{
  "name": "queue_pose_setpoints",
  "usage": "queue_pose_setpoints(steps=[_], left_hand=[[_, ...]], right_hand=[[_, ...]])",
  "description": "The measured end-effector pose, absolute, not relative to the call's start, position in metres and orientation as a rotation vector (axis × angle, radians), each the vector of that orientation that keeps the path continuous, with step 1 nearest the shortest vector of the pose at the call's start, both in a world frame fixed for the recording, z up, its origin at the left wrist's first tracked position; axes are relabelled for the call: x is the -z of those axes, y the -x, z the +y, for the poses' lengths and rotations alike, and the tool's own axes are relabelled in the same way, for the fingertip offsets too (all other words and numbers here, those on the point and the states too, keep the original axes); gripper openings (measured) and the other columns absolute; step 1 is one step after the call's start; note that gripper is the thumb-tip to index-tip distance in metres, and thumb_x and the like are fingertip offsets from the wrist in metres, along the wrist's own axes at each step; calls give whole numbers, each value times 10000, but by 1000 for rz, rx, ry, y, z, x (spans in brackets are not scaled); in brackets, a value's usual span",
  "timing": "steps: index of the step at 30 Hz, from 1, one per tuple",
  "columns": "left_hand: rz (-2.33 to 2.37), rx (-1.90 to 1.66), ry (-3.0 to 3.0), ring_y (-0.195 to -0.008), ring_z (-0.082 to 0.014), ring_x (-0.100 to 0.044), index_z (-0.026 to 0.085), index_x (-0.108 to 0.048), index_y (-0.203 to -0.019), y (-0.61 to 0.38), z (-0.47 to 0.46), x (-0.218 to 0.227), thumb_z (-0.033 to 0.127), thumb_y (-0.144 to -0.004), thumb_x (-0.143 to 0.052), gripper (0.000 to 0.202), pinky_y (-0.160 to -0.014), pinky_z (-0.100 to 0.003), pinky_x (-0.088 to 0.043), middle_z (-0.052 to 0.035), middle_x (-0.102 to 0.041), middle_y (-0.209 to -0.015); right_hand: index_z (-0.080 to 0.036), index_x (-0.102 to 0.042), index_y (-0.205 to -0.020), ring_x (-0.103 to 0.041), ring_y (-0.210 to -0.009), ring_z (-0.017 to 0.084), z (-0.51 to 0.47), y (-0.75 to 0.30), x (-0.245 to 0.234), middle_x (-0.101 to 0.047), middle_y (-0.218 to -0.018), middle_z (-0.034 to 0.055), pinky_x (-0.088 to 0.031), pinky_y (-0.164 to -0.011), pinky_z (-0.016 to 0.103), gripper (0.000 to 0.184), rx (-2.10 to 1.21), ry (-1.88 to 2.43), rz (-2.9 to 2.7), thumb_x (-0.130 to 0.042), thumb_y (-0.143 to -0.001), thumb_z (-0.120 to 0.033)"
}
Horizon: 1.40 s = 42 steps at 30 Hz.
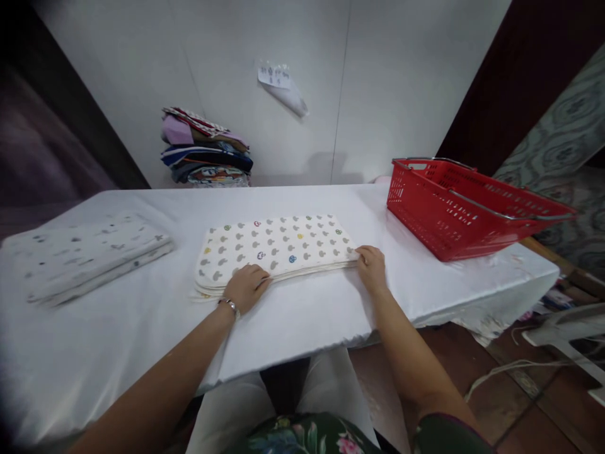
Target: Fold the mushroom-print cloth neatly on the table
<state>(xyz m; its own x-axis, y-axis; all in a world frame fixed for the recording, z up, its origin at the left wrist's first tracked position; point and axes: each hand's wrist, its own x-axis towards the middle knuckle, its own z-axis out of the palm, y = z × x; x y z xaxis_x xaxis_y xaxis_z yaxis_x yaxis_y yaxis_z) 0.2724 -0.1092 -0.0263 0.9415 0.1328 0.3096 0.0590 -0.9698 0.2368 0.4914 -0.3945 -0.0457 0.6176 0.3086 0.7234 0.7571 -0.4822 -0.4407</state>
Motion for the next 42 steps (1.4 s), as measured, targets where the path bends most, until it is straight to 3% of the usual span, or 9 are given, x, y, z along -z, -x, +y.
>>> queue_pose_setpoints(steps=[5,14,20,36,42], left_hand=[[127,-490,-2854,-855,-202,-509,218,-611,-842,-273,-107,28,324,-874,-456,191,-783,-359,-391,-48,-596,-870],[132,-477,-2863,-857,-205,-510,218,-617,-850,-273,-106,27,333,-875,-455,200,-765,-358,-391,-46,-606,-882],[95,-487,-2861,-849,-199,-498,202,-619,-853,-273,-106,29,320,-887,-443,215,-778,-347,-393,-51,-601,-873],[214,-532,-2954,-876,-182,-507,187,-621,-811,-250,-117,22,320,-873,-489,198,-765,-336,-381,-48,-595,-893],[453,-559,-2887,-845,-175,-524,184,-636,-778,-219,-95,15,300,-885,-461,235,-761,-322,-392,-47,-608,-848]], right_hand=[[-230,-671,-799,-566,-915,224,-412,-501,50,-636,-906,53,-451,-842,414,337,731,2040,-631,-408,-646,-84],[-226,-694,-914,-534,-892,231,-403,-494,54,-608,-930,58,-434,-836,413,249,558,2266,-806,-535,-723,-227],[-215,-691,-915,-527,-894,222,-403,-497,55,-610,-925,65,-417,-839,394,260,601,2304,-808,-455,-805,-224],[-169,-715,-847,-567,-834,248,-411,-507,71,-642,-918,94,-451,-774,389,337,659,2492,-850,-425,-743,-304],[-180,-684,-898,-567,-909,244,-403,-497,58,-638,-998,90,-445,-847,407,295,782,2212,-1015,-444,-748,-266]])
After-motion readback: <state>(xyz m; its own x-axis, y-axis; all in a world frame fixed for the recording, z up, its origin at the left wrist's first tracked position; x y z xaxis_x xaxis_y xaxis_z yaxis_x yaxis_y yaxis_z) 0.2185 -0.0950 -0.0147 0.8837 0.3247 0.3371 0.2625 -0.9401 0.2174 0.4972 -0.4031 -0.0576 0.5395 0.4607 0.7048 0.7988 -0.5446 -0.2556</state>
